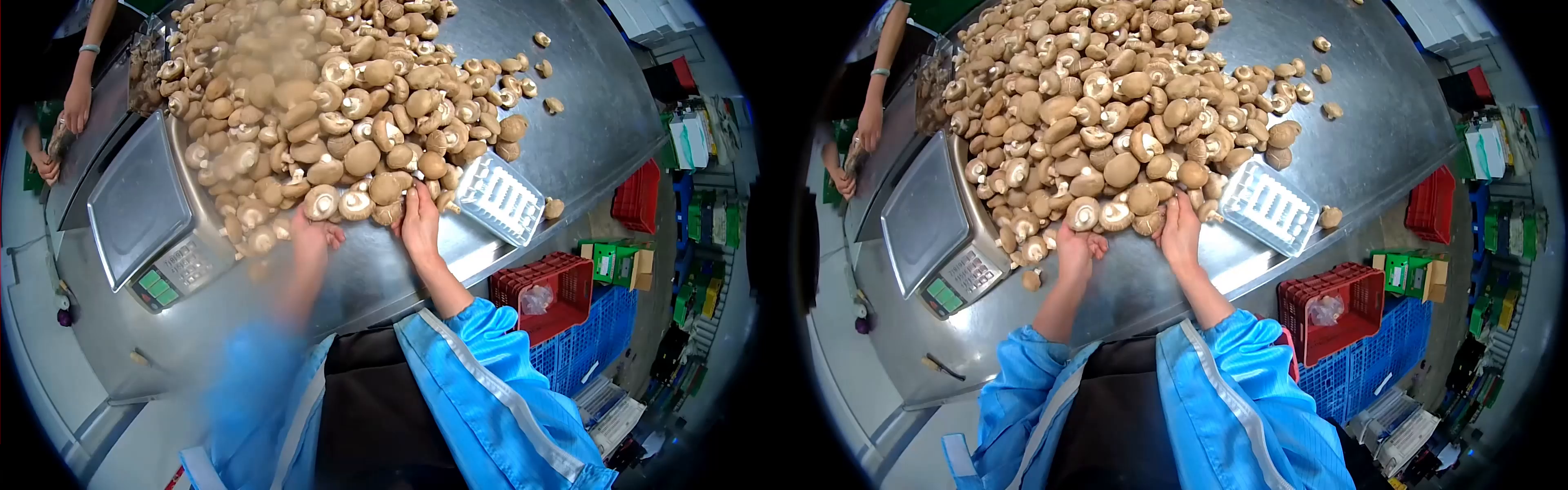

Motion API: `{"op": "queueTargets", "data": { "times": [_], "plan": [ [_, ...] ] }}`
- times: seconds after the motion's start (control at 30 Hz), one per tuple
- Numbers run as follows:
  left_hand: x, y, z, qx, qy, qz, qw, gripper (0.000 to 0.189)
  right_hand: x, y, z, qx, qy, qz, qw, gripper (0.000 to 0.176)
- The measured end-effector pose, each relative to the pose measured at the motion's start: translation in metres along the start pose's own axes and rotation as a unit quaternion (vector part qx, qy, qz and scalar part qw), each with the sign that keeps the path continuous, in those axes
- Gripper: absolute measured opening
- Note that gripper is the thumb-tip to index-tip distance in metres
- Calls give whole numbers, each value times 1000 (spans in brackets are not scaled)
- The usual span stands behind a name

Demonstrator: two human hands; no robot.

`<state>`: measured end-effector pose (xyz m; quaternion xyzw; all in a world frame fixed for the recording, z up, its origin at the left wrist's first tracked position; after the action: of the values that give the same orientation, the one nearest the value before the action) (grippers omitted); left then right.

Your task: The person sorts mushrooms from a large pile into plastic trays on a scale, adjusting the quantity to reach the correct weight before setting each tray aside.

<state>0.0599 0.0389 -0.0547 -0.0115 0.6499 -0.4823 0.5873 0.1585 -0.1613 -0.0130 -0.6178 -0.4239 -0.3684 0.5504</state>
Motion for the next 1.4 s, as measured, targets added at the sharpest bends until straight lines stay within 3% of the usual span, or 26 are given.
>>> {"op": "queueTargets", "data": {
  "times": [0.17,0.33,0.43,0.57,0.73,0.9,1.07,1.3,1.4],
  "plan": [
    [-6,-27,-13,19,-7,25,999,60,-6,-27,-7,-28,46,6,999,38],
    [-2,-73,-29,47,1,-16,999,73,-11,-66,-24,-7,51,22,998,41],
    [-14,-96,-33,77,-8,-12,997,34,-7,-81,-28,-2,34,15,999,40],
    [-42,-104,-52,139,-10,10,990,41,10,-92,-7,15,68,1,998,40],
    [-104,-98,-110,140,38,58,988,42,42,-106,67,72,43,-6,996,40],
    [-169,-74,-192,71,74,85,991,42,75,-117,177,184,11,-63,981,36],
    [-214,-40,-269,-10,75,105,992,31,105,-129,263,110,-109,-346,925,31],
    [-250,0,-325,-36,100,105,989,27,119,-141,343,74,-222,-458,858,31],
    [-257,9,-334,-62,135,115,982,26,113,-137,358,70,-257,-459,848,33]
  ]
}}
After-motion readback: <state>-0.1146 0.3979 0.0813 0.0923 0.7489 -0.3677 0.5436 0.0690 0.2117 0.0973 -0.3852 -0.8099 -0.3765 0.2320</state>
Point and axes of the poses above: each hand's wrist, its own y-axis towards the middle knuckle, its own z-axis out of the palm, x = y × z, the point moved 9 cm from there along y, towards the middle knuckle, and after that the axes turned 9 degrees about -x, right-handed, at the moved point
